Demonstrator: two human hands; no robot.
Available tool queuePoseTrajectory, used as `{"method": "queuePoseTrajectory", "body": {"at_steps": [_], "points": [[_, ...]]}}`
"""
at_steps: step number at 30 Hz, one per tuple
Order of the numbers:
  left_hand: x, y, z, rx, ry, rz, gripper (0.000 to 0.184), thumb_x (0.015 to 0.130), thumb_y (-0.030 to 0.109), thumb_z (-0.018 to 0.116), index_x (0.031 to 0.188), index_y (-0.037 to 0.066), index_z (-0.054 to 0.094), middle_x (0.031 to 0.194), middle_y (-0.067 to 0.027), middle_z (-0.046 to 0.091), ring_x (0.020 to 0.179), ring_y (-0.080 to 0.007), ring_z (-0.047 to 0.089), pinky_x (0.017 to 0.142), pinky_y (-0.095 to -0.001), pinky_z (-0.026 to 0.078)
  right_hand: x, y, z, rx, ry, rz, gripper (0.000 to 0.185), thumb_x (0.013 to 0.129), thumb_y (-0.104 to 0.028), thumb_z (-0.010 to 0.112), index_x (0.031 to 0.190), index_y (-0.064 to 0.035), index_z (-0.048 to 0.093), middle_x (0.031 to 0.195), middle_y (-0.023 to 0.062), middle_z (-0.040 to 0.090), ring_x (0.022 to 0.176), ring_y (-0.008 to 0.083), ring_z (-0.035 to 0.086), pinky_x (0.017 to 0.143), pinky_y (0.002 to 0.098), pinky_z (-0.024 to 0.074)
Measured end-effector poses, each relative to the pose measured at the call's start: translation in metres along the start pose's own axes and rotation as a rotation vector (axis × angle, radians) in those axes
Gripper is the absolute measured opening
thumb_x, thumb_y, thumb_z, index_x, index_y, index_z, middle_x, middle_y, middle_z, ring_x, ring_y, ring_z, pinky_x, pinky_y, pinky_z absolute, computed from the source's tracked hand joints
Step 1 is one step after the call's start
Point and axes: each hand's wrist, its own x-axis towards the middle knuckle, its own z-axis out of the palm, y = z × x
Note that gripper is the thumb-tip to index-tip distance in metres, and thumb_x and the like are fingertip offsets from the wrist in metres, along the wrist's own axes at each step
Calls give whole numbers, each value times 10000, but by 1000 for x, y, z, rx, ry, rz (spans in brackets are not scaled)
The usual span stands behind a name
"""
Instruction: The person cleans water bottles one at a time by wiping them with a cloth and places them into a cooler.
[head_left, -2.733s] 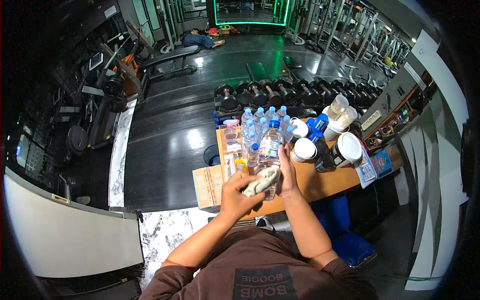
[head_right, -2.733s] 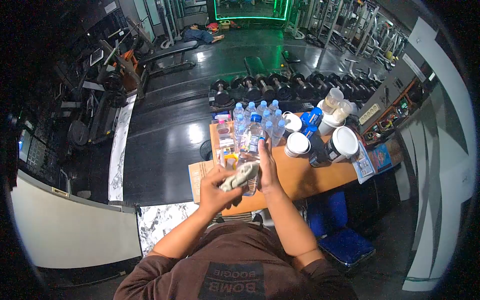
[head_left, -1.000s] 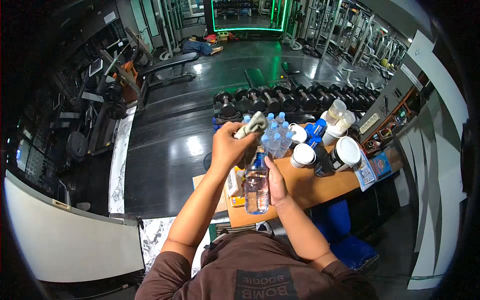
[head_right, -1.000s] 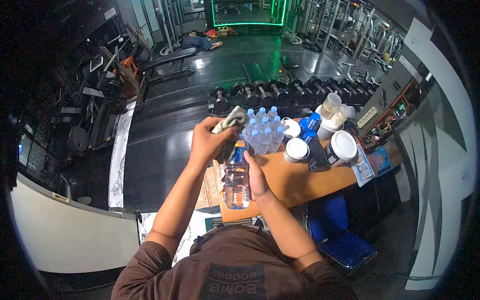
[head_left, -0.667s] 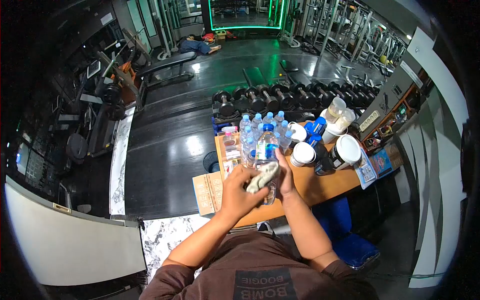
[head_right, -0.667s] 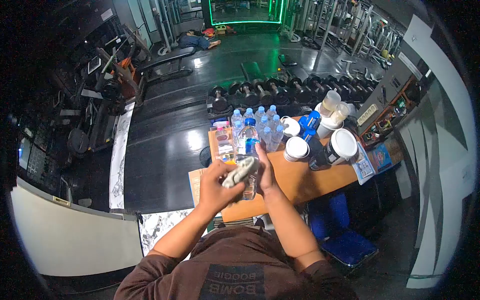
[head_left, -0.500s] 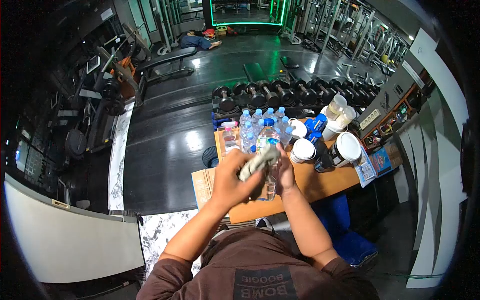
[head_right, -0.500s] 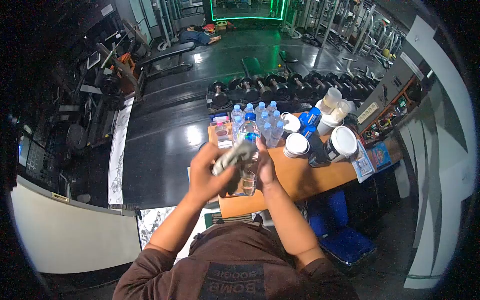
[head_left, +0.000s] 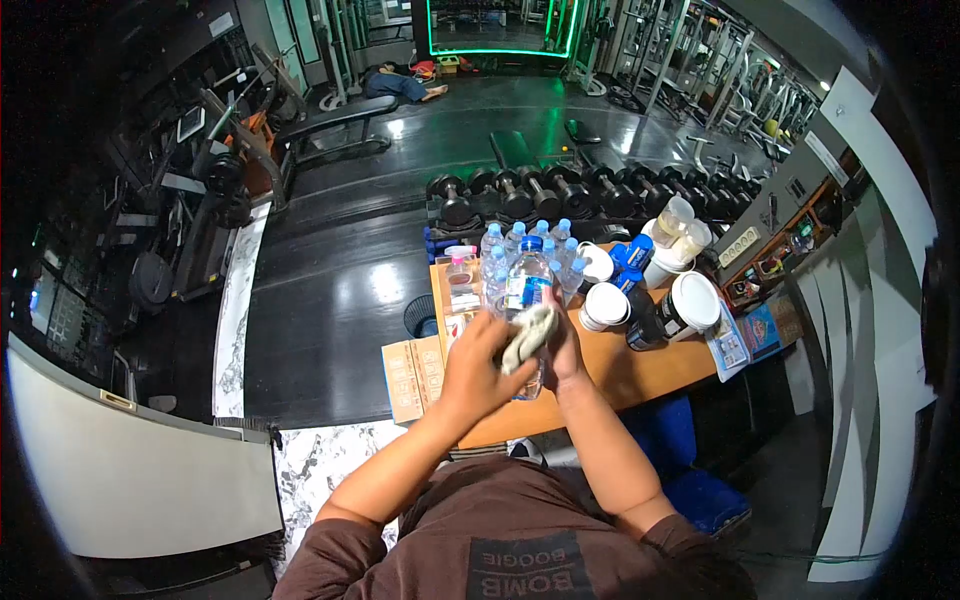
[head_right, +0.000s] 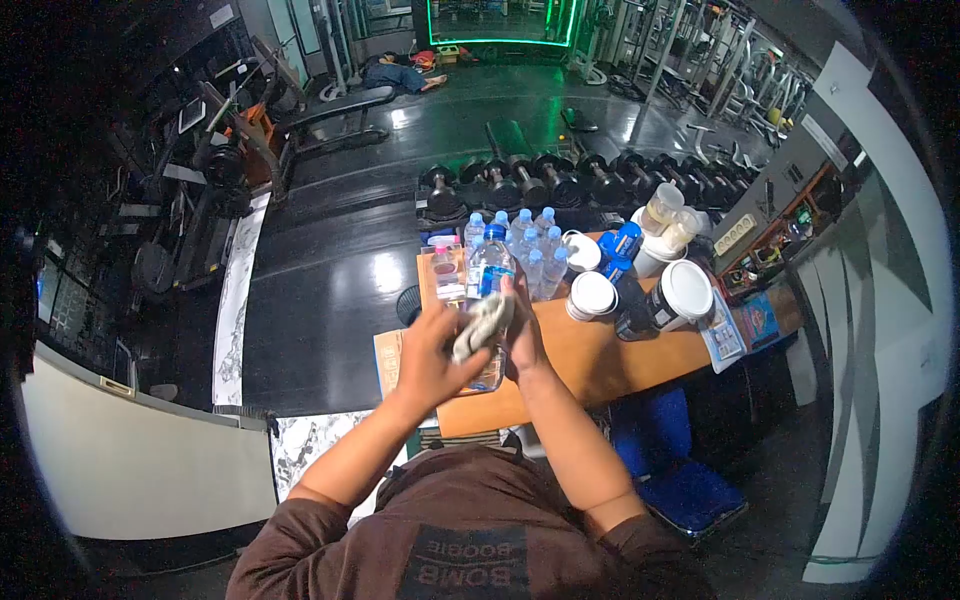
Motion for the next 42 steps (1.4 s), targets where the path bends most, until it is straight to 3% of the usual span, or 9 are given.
{"method": "queuePoseTrajectory", "body": {"at_steps": [4,7,12,18,22,27,34,40,42], "points": [[-15,17,-12,-119,-112,-104,311,682,135,826,927,29,666,826,-113,593,757,-274,627,696,-374,503,-4,-3,9,28,40,-37,570,1065,-540,504,1463,-132,479,1111,74,683,985,236,717,861,403,608],[1,4,-15,-151,-21,-143,287,719,137,825,946,14,698,827,-127,615,759,-280,626,694,-371,505,-10,-9,-2,173,-210,232,578,1073,-593,432,1173,-78,673,1025,94,751,964,230,739,900,382,595],[41,-19,-6,-114,142,-67,298,763,103,803,1041,18,743,887,-121,648,832,-298,646,753,-377,519,-20,-2,22,147,-23,141,544,1091,-545,426,1384,-115,586,1270,81,695,1102,221,708,942,418,595],[35,-21,-4,-119,39,-71,332,756,91,805,1075,14,754,916,-124,666,849,-306,663,782,-384,534,-17,5,8,215,-96,139,524,1112,-508,377,1358,-97,589,1252,91,697,1091,238,707,949,432,584],[4,-14,-12,-183,-82,-143,356,726,59,808,1077,11,772,893,-111,649,831,-250,658,770,-347,532,-15,1,-4,302,-198,181,576,1081,-566,417,1108,-67,703,1027,104,751,938,254,743,868,393,598],[-6,-12,-36,-301,-259,-192,332,746,71,815,1070,15,776,914,-77,665,856,-200,654,781,-319,524,-18,-6,3,161,-15,171,570,1042,-597,499,1221,-79,658,1030,89,744,913,220,745,803,365,617],[37,-28,-23,-300,71,-45,340,841,18,771,1176,19,716,1077,-109,661,975,-242,648,876,-331,505,-23,-5,14,195,-185,214,544,1078,-549,462,1301,-77,616,1154,111,721,928,225,746,753,375,638],[20,-10,-13,-149,-124,-28,410,774,-58,732,1173,30,706,1061,-141,657,984,-334,666,866,-384,530,-15,17,-15,72,-137,34,482,1088,-485,425,1260,-90,640,1189,101,710,1050,215,721,919,396,595],[5,4,-19,-165,-208,-74,432,757,-130,667,1168,1,698,1122,-165,684,1058,-328,684,955,-375,522,-4,10,-43,225,-331,308,520,1082,-544,452,1300,-100,611,1196,99,702,1022,224,722,916,396,596]]}}
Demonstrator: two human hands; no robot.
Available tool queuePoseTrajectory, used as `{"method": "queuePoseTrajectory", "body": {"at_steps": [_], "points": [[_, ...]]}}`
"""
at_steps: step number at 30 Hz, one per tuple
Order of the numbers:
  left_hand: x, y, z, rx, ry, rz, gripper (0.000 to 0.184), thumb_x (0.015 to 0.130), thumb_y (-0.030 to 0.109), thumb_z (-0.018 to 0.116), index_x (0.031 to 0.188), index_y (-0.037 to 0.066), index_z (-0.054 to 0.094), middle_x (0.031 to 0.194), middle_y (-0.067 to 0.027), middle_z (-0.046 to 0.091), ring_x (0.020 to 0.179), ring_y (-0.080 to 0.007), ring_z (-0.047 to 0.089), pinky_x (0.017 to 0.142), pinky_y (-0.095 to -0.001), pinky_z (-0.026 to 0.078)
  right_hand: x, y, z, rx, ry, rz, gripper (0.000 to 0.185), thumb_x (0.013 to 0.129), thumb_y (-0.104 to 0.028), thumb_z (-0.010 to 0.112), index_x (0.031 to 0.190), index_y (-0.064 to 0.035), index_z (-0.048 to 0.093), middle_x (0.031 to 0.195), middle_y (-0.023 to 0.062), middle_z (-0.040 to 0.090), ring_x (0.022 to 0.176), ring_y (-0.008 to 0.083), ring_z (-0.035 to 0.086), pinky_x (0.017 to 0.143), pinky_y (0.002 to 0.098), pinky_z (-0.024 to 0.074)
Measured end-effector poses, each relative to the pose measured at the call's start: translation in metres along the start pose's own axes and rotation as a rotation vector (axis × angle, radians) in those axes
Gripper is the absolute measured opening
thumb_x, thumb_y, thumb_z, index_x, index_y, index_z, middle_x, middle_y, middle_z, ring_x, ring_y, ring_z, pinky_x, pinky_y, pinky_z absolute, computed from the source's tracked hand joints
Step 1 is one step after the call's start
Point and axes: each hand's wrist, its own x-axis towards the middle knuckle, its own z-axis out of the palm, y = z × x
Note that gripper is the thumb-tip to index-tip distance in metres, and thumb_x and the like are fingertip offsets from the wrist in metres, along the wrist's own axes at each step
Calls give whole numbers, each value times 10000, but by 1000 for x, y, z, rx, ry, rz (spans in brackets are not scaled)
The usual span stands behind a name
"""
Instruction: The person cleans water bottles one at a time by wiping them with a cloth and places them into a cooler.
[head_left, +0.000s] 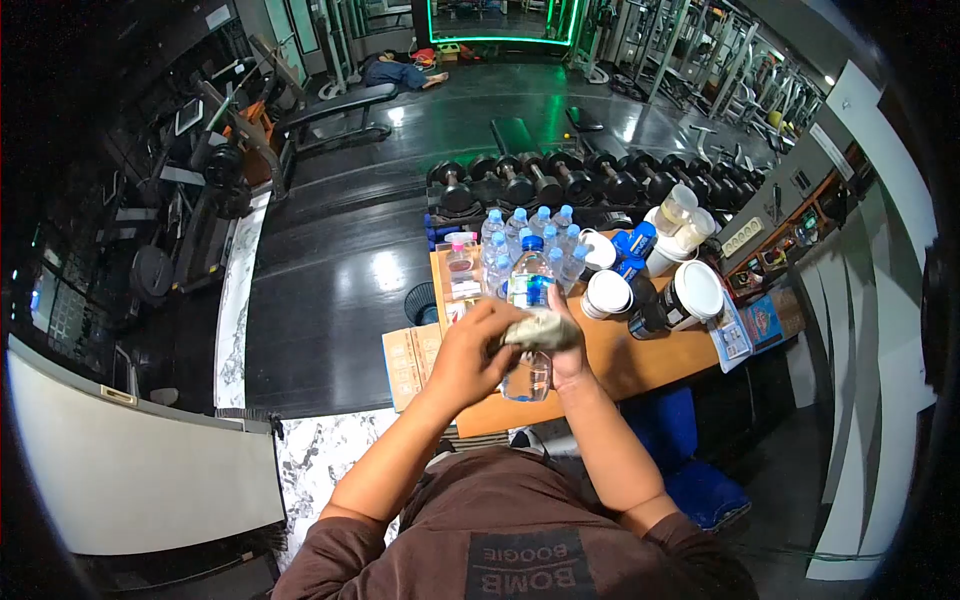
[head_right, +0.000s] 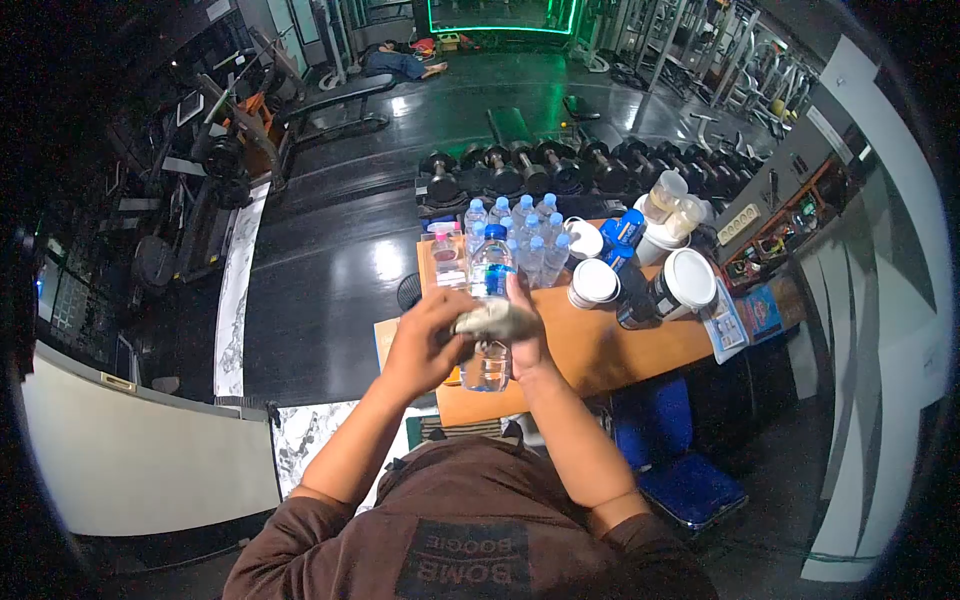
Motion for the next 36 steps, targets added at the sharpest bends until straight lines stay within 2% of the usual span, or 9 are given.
{"method": "queuePoseTrajectory", "body": {"at_steps": [2,9,10,15,18,21,27,31,36], "points": [[-15,-1,1,-42,-46,-61,429,757,-129,678,1169,-10,694,1133,-164,685,1083,-312,683,964,-367,518,-1,-2,51,-31,357,-260,496,1090,-508,491,1383,-111,536,1160,151,718,941,288,747,845,424,632],[-3,-10,-9,-82,66,9,367,804,-100,696,1159,-6,695,1085,-117,661,1030,-237,660,913,-321,509,-5,-3,38,-55,278,-188,569,1075,-564,474,1392,-95,526,1155,95,701,1045,236,710,899,396,595],[5,-6,-6,-113,149,-59,339,807,-81,743,1137,-7,719,1075,-137,679,1011,-299,668,905,-348,515,-5,1,39,-207,254,-217,641,1071,-611,436,1408,-71,518,1137,96,716,1025,240,717,893,386,596],[21,-13,3,-64,211,-49,332,820,-9,797,1145,3,729,1040,-133,682,949,-277,672,847,-337,522,5,17,50,-104,361,-328,584,1076,-581,423,1323,-93,629,1145,70,721,1007,193,721,859,352,605],[4,-17,6,-107,116,-22,309,825,4,804,1127,-1,739,1012,-127,689,915,-271,670,820,-350,524,0,-4,21,-120,47,-107,540,1081,-568,431,1369,-118,515,1056,59,725,914,195,733,787,347,625],[-23,-11,6,-129,47,-67,297,818,-8,810,1108,-9,744,1046,-136,701,958,-260,678,853,-353,526,9,-5,28,-3,366,-210,553,1071,-581,470,1352,-106,508,1015,92,711,797,245,732,705,415,640],[-38,-6,-2,-230,78,-137,276,829,26,833,1089,3,745,1022,-112,689,958,-237,659,864,-336,511,7,-10,33,89,386,-165,633,1050,-624,475,1187,-27,633,956,175,743,805,310,758,720,456,642],[-11,-16,-6,-202,209,-143,296,826,66,852,1088,-10,737,1041,-108,682,991,-234,650,881,-333,499,7,-2,57,-84,294,-201,567,1086,-554,455,1333,-67,608,1168,104,720,1067,235,707,982,394,559],[4,-20,3,-180,177,-108,313,820,65,855,1113,10,760,985,-94,680,911,-207,653,819,-321,512,4,10,49,-97,261,-241,515,1078,-546,479,1318,-108,603,1119,78,709,1013,206,712,904,379,583]]}}
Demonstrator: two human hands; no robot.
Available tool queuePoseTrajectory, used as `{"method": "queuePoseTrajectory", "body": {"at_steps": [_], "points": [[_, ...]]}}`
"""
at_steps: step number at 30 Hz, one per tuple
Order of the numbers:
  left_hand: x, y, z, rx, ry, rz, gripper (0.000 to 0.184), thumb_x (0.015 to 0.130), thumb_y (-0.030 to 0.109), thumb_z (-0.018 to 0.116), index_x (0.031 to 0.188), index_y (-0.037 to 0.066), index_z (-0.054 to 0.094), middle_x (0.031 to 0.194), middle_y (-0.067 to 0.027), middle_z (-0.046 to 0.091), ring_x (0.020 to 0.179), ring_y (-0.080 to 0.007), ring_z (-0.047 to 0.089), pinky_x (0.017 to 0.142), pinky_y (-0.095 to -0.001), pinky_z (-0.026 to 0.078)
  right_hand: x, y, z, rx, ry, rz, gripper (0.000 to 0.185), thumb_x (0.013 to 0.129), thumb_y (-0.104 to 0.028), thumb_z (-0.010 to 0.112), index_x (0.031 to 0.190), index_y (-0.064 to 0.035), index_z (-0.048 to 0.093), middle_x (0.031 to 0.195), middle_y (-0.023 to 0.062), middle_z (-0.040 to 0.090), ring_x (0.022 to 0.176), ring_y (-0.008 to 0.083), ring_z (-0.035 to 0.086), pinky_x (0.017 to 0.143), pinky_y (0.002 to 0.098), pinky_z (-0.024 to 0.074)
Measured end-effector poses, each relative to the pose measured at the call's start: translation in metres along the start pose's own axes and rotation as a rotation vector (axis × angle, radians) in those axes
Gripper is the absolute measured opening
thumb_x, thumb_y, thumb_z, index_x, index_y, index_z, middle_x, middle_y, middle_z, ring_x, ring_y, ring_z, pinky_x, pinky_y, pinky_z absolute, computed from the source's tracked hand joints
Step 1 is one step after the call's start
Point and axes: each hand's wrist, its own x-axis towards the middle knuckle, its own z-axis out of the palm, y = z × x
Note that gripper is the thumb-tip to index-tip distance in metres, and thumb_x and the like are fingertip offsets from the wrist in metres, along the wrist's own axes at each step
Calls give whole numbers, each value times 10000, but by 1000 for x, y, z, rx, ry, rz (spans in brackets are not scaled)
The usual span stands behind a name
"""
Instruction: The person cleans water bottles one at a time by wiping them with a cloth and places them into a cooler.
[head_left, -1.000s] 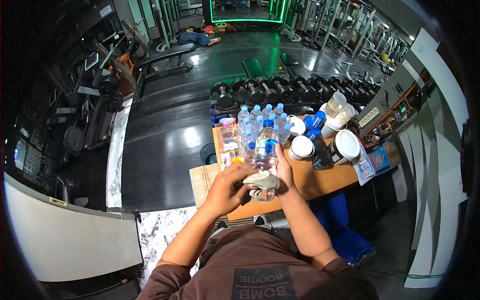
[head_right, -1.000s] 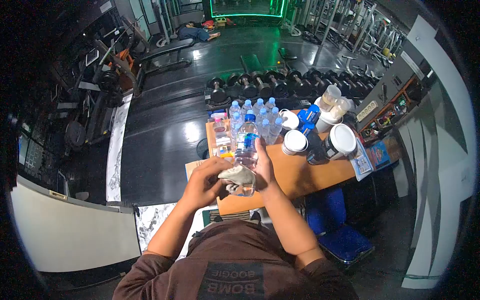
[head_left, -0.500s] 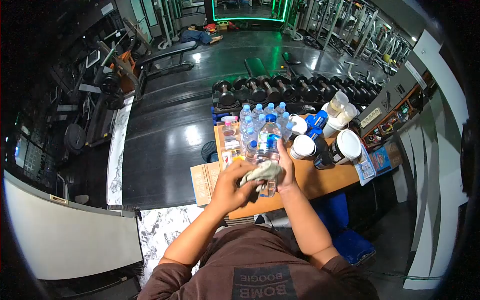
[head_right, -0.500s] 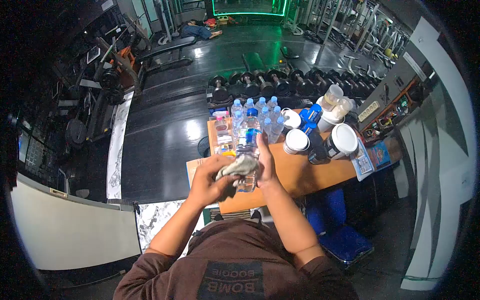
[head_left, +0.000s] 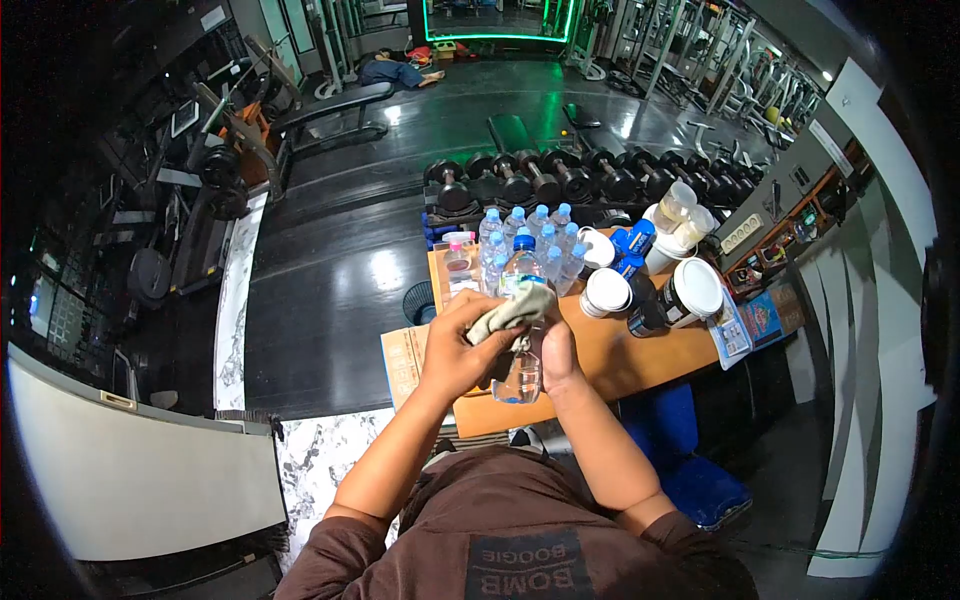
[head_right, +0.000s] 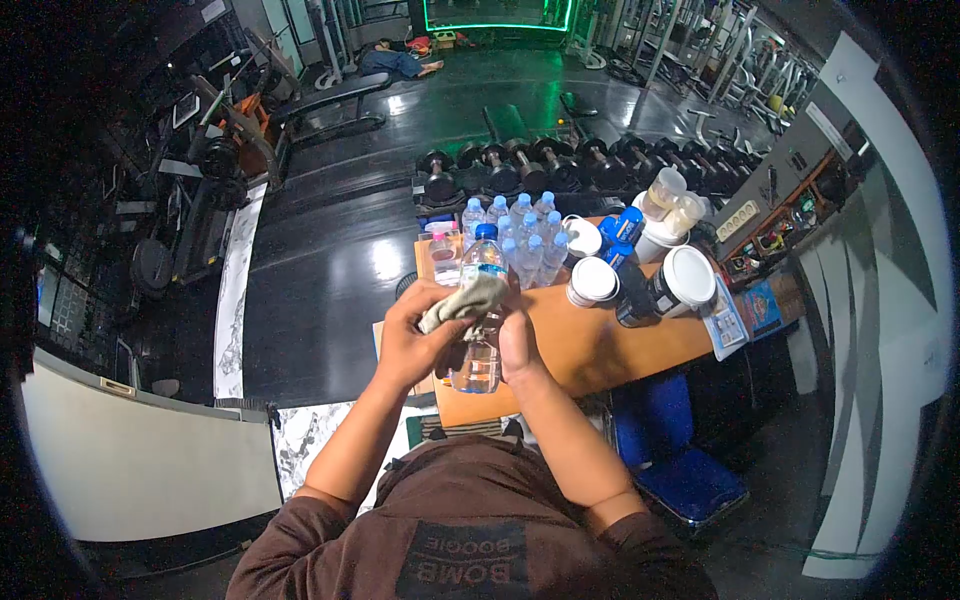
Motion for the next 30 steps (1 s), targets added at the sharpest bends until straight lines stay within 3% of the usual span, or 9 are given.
{"method": "queuePoseTrajectory", "body": {"at_steps": [5,6,8,12,15,19,22,27,30], "points": [[-33,10,-2,-112,-115,-155,331,793,4,818,1120,14,773,950,-71,650,892,-185,638,803,-319,505,6,-9,-16,72,56,96,476,1069,-520,531,1367,-150,517,1065,66,672,900,204,720,770,367,620],[-41,15,-2,-207,-144,-289,337,793,-4,815,1128,16,776,946,-70,648,875,-182,638,789,-315,508,9,-6,-14,66,186,88,655,1028,-653,503,1175,-28,634,912,154,728,758,278,752,682,424,641],[-51,3,-7,-13,-201,-16,360,790,-11,814,1146,17,771,958,-73,645,876,-182,638,785,-309,509,7,-10,-15,68,145,64,668,1022,-665,502,1168,-27,633,925,169,730,732,298,753,633,445,643],[-50,9,-14,-5,-223,-3,359,783,-44,809,1135,9,762,931,-75,637,858,-196,638,766,-320,506,-2,-16,-14,10,34,166,665,1028,-663,493,1189,-34,638,949,160,736,794,292,754,710,430,639],[-28,6,-16,25,-30,61,350,776,-39,817,1119,11,764,944,-83,651,887,-215,636,790,-325,503,-2,-6,-2,-40,164,19,630,1058,-624,466,1243,-48,638,1041,102,743,946,233,731,870,388,590],[-8,2,-11,62,-44,40,375,777,-24,791,1149,1,748,1040,-89,656,960,-202,647,849,-313,513,-2,-1,6,5,75,-28,542,1059,-580,501,1346,-122,542,1116,68,693,989,213,724,871,385,605],[-20,0,-5,-46,-137,45,387,764,-27,743,1149,-1,733,1079,-107,658,1041,-252,650,936,-344,504,0,-7,-3,54,45,79,557,1072,-577,478,1323,-90,579,1096,104,718,960,250,726,877,416,599],[-50,7,-9,-99,-306,13,360,769,-73,687,1118,-4,742,1087,-103,656,1033,-233,646,927,-342,508,0,-16,-17,-13,82,106,597,1059,-629,445,1234,-74,580,884,125,715,723,274,740,647,410,629],[-54,3,-17,-110,-347,-3,384,769,-96,708,1139,4,737,1094,-106,656,1042,-246,643,935,-344,503,-5,-23,-14,-16,128,188,642,1045,-675,424,1201,-76,596,848,119,714,733,269,741,643,410,628]]}}
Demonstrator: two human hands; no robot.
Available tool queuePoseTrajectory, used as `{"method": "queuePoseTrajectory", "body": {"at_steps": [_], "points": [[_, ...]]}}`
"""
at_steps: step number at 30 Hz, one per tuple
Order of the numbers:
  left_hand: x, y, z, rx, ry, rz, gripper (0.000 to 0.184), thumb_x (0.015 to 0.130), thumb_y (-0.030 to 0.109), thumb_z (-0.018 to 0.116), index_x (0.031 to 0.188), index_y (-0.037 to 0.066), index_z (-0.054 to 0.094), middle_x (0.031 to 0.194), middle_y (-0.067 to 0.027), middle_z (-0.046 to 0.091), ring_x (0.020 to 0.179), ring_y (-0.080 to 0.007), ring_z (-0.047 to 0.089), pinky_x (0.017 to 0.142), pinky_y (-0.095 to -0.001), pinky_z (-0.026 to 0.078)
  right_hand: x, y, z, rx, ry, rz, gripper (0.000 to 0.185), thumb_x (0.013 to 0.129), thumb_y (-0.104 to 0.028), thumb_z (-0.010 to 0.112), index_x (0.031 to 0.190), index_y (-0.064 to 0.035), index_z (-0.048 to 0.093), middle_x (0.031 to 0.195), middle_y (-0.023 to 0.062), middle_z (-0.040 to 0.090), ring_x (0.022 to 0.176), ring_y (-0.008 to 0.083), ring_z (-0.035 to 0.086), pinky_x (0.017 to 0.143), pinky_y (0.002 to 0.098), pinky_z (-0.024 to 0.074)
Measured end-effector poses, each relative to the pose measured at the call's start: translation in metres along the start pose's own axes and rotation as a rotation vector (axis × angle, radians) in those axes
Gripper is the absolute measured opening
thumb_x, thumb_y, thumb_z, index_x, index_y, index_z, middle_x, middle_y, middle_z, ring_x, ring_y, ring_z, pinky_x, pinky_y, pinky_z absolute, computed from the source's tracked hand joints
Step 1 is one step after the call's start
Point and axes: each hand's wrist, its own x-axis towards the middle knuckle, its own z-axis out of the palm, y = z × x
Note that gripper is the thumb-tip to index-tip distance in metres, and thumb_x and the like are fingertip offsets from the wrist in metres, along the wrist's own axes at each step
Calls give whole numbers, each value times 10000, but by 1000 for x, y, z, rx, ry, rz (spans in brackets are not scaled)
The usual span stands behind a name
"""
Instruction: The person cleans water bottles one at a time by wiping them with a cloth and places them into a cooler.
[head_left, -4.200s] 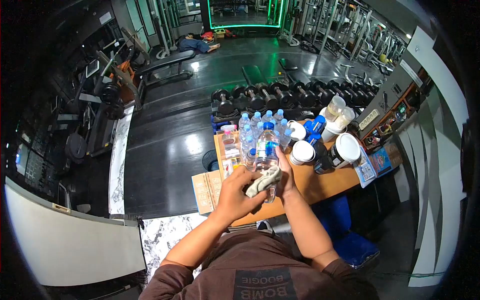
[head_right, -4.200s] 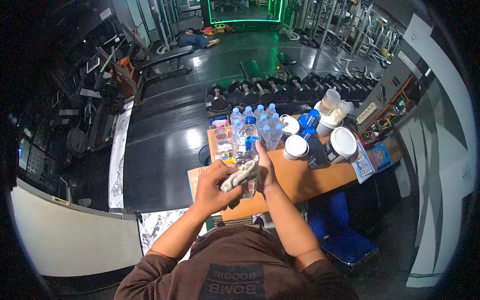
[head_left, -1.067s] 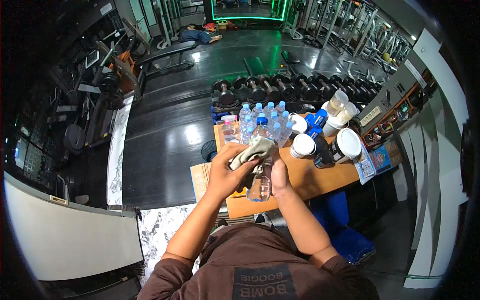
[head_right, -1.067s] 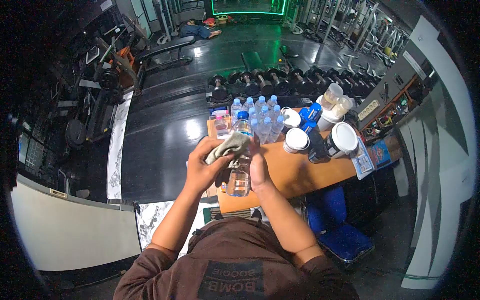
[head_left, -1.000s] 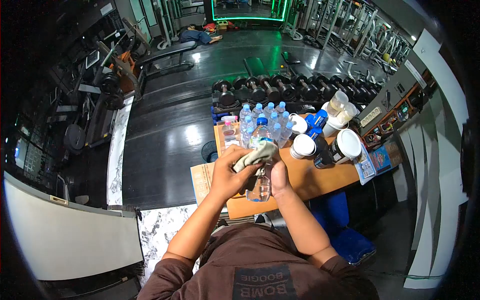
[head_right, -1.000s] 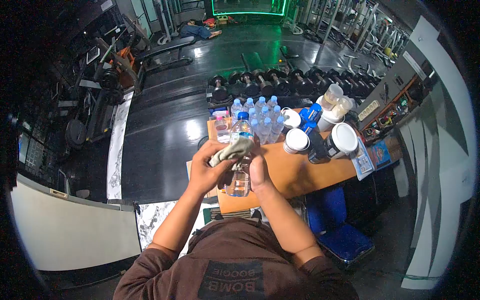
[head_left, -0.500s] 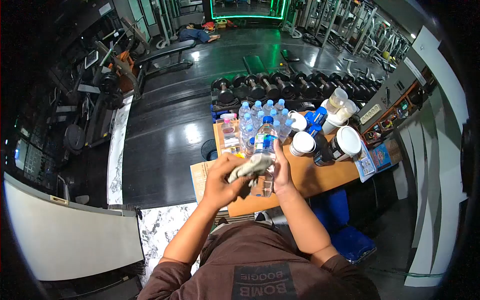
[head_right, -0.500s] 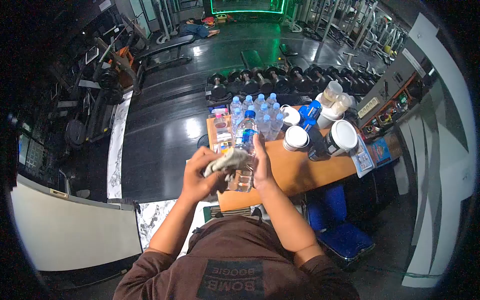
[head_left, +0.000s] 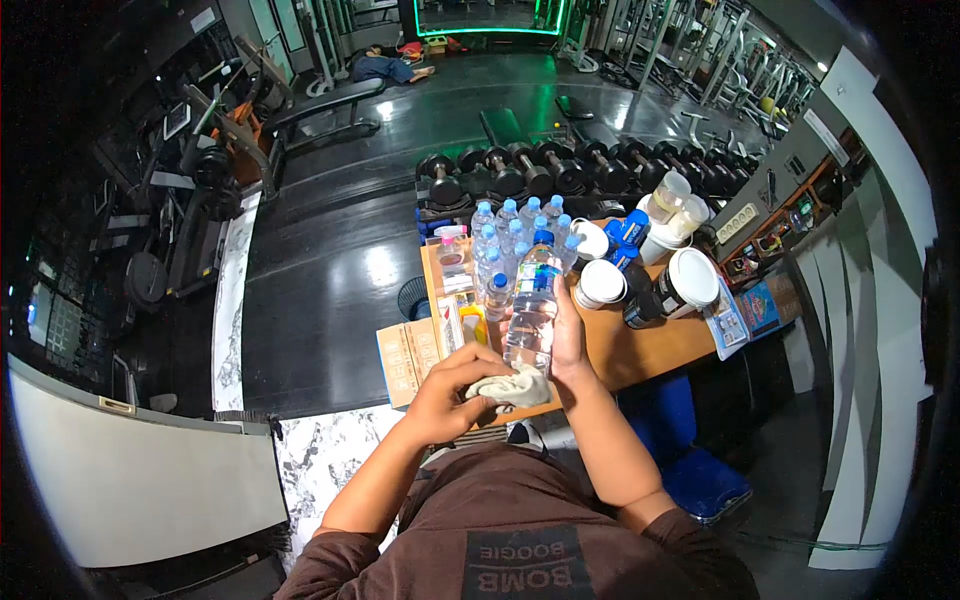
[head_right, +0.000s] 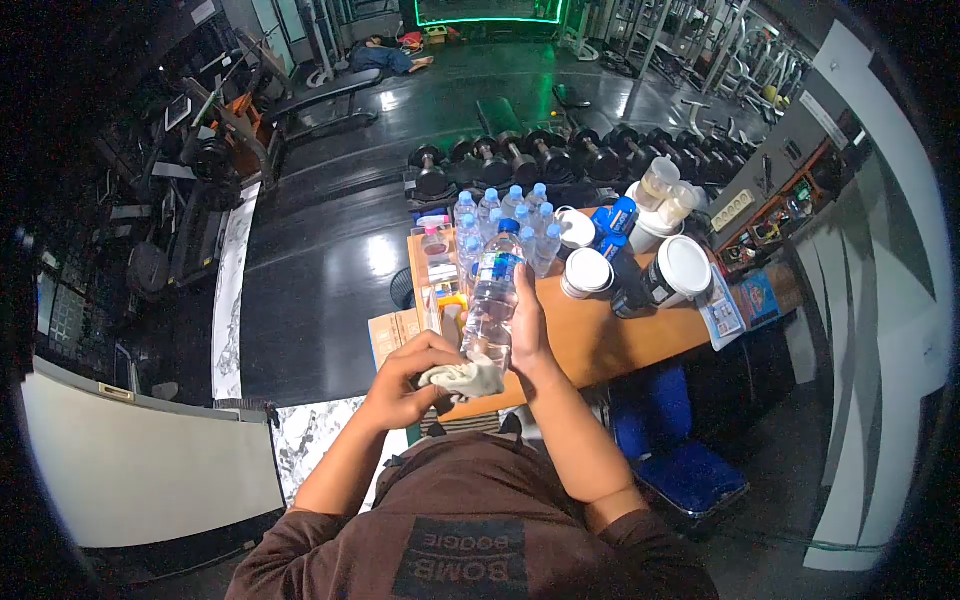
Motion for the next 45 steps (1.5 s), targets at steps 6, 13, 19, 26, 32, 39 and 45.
{"method": "queuePoseTrajectory", "body": {"at_steps": [6,13,19,26,32,39,45], "points": [[33,-4,-4,-3,175,42,419,776,-101,754,1175,20,715,1132,-111,652,1061,-262,639,929,-351,504,13,14,-1,189,-35,-75,596,1067,-596,476,1280,-50,582,1055,140,717,976,269,734,866,412,602],[29,-14,17,96,92,67,512,688,-171,596,1146,22,718,1146,-113,626,1130,-273,615,1004,-349,469,23,15,-11,153,-50,-121,504,1083,-526,503,1242,-59,610,1062,110,708,925,231,722,805,391,605],[1,-10,10,-52,-37,-2,450,727,-143,661,1145,12,712,1157,-119,634,1129,-270,617,997,-351,470,10,-2,-9,38,-14,-107,509,1050,-520,579,1302,-77,565,1053,111,717,870,226,736,772,381,631],[-6,-18,-4,-237,157,-86,325,833,-58,761,1146,-11,684,1169,-95,629,1112,-208,608,962,-327,468,3,-8,1,-48,-36,-113,483,1014,-486,657,1274,-92,557,1023,112,713,872,214,742,755,378,638],[4,-26,-15,-347,303,-108,319,865,2,801,1163,1,687,1192,-83,630,1127,-182,603,981,-312,470,3,-1,-3,1,-64,49,589,1001,-590,601,1222,-44,611,966,132,742,803,214,743,720,368,633],[58,-25,-37,-298,499,-283,247,928,107,791,1144,14,714,1011,-24,707,910,-92,636,829,-265,517,-7,3,21,24,-116,-5,565,1059,-542,524,1311,-39,578,1033,146,725,818,265,757,750,419,646],[110,-36,-44,-117,522,-187,304,930,117,806,1191,-16,721,1010,-56,746,868,-87,677,766,-239,534,-10,8,21,-63,-146,63,609,1039,-596,532,1286,-43,597,975,128,732,771,250,758,686,419,653]]}}
